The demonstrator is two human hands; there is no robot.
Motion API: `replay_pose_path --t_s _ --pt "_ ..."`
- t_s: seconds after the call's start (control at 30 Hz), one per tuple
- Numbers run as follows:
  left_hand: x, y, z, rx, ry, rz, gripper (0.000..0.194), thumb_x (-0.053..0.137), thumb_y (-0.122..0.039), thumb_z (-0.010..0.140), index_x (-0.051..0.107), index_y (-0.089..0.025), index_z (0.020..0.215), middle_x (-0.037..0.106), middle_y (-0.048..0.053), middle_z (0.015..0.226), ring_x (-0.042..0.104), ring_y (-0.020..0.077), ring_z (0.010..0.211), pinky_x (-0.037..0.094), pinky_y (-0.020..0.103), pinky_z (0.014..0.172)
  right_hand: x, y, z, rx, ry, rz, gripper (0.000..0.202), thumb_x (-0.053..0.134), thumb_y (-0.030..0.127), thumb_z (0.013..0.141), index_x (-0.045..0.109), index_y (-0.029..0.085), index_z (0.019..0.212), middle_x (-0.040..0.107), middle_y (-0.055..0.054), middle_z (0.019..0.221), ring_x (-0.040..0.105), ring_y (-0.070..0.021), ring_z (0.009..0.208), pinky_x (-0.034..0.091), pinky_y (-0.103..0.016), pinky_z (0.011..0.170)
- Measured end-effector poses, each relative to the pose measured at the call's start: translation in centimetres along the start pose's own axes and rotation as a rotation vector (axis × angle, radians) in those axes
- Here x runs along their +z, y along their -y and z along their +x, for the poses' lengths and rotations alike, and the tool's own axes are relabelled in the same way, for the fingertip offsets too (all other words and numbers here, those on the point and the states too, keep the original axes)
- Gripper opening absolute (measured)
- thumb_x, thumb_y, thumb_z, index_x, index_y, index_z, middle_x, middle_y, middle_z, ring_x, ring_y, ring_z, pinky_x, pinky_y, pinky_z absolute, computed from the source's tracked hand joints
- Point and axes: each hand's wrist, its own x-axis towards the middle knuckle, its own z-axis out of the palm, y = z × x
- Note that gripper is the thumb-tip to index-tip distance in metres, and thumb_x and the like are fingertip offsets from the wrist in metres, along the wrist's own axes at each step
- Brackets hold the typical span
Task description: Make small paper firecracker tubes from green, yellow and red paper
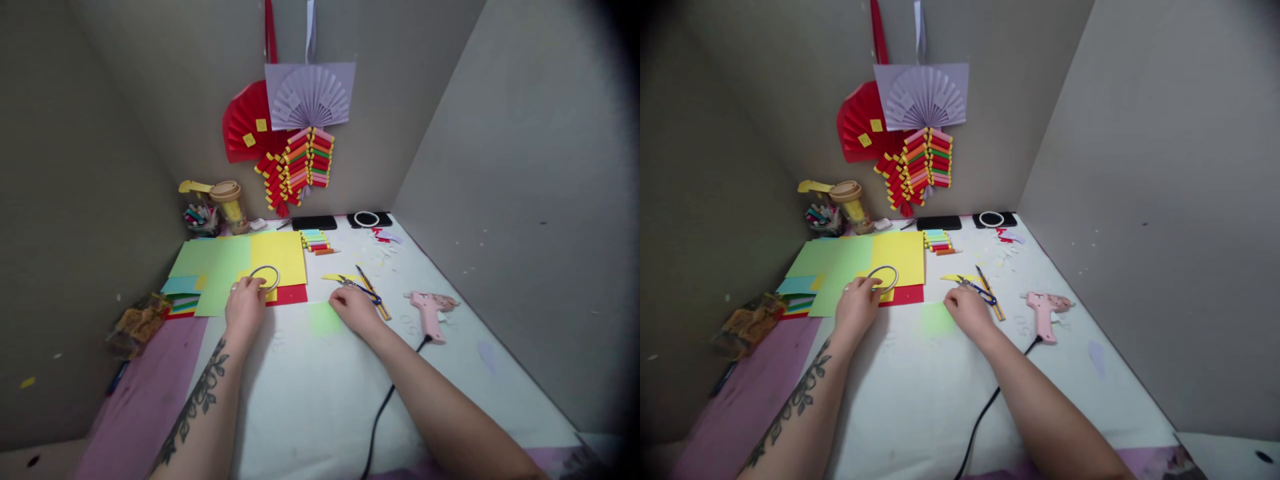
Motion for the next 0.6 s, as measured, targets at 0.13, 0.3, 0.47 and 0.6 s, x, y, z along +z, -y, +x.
replay_pose_path --t_s 0.13,0.3,0.47,0.6 --pt "0.4 1.5 0.7 0.039 0.053 0.112 0.025 0.046 -0.024 0.082 0.071 -0.020 0.085 0.060 0.012 0.100 0.052 0.0282 0.092 0.041 0.038 0.079 -0.1 -0.1 0.9 -0.042 -0.015 -0.222 0.022 0.048 0.016 0.083 0.068 0.019 0.076 0.067 -0.007 0.084 0.056 -0.0193 0.088 0.039 -0.029 0.081" --pt "0.7 1.3 0.8 0.012 0.025 -0.011 0.023 0.044 -0.026 0.083 0.065 -0.019 0.081 0.060 0.011 0.093 0.052 0.0274 0.090 0.041 0.037 0.078 0.5 0.3 1.1 0.017 -0.050 -0.329 0.022 0.046 0.014 0.085 0.067 0.017 0.080 0.066 -0.010 0.087 0.056 -0.0218 0.088 0.039 -0.031 0.076" --pt "0.5 -0.3 0.3 -0.163 0.068 -0.638 0.021 0.044 -0.036 0.083 0.056 -0.018 0.085 0.062 0.004 0.084 0.055 0.0184 0.075 0.041 0.028 0.069 1.0 0.6 1.3 0.062 -0.102 -0.355 0.022 0.044 0.015 0.085 0.065 0.016 0.080 0.066 -0.011 0.086 0.056 -0.0232 0.086 0.039 -0.031 0.070" --pt "0.3 -2.7 -0.7 -0.217 0.183 -0.975 0.024 0.048 -0.041 0.081 0.053 -0.018 0.083 0.062 0.002 0.080 0.055 0.0149 0.073 0.039 0.023 0.065 0.8 0.6 1.3 0.042 -0.174 -0.290 0.019 0.047 0.015 0.083 0.066 0.015 0.084 0.064 -0.012 0.090 0.055 -0.0240 0.089 0.042 -0.033 0.075"
